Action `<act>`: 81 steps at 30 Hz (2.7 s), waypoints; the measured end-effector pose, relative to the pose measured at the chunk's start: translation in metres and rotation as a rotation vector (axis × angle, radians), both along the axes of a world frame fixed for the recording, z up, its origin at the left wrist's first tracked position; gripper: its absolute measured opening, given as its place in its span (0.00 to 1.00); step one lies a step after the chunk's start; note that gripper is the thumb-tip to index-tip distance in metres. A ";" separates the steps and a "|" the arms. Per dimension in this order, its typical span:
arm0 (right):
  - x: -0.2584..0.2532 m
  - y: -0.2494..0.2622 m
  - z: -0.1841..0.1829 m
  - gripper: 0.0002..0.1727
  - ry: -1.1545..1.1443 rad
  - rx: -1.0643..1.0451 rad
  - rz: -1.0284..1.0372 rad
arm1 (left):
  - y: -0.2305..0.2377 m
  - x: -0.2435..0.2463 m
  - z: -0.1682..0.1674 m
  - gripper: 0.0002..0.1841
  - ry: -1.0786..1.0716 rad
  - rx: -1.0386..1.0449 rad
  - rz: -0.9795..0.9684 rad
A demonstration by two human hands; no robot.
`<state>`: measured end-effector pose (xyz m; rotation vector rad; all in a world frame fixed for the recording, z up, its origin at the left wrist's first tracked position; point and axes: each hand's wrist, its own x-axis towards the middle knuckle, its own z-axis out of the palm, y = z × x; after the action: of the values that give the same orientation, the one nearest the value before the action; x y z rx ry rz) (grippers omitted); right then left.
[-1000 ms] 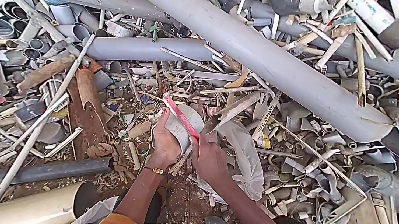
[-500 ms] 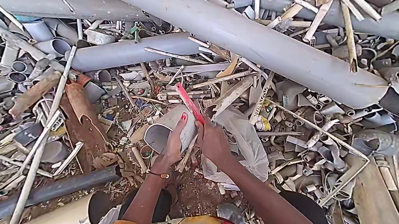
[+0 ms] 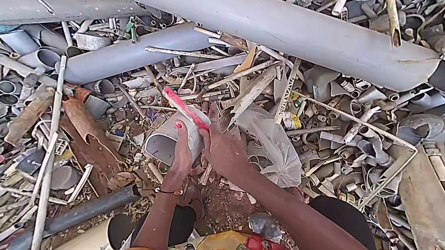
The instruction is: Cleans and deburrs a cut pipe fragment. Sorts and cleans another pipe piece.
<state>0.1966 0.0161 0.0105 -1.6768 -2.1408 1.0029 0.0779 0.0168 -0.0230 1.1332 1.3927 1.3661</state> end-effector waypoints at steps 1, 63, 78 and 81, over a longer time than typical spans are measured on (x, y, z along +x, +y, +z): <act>0.003 0.008 -0.003 0.28 -0.017 0.004 -0.048 | -0.002 0.000 0.001 0.35 0.038 -0.004 -0.029; -0.006 -0.019 -0.019 0.28 -0.231 0.093 0.045 | 0.016 -0.039 0.015 0.37 -0.682 -0.057 0.389; 0.002 -0.010 -0.008 0.26 -0.288 0.133 -0.050 | 0.007 -0.044 0.018 0.35 -0.518 -0.136 0.308; 0.010 -0.017 -0.003 0.25 -0.280 0.134 -0.032 | 0.000 -0.043 0.025 0.33 -0.566 -0.125 0.254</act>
<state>0.2069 -0.0005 0.0075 -1.8718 -2.2832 0.6299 0.0345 0.0173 0.0021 0.4383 1.2002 1.5937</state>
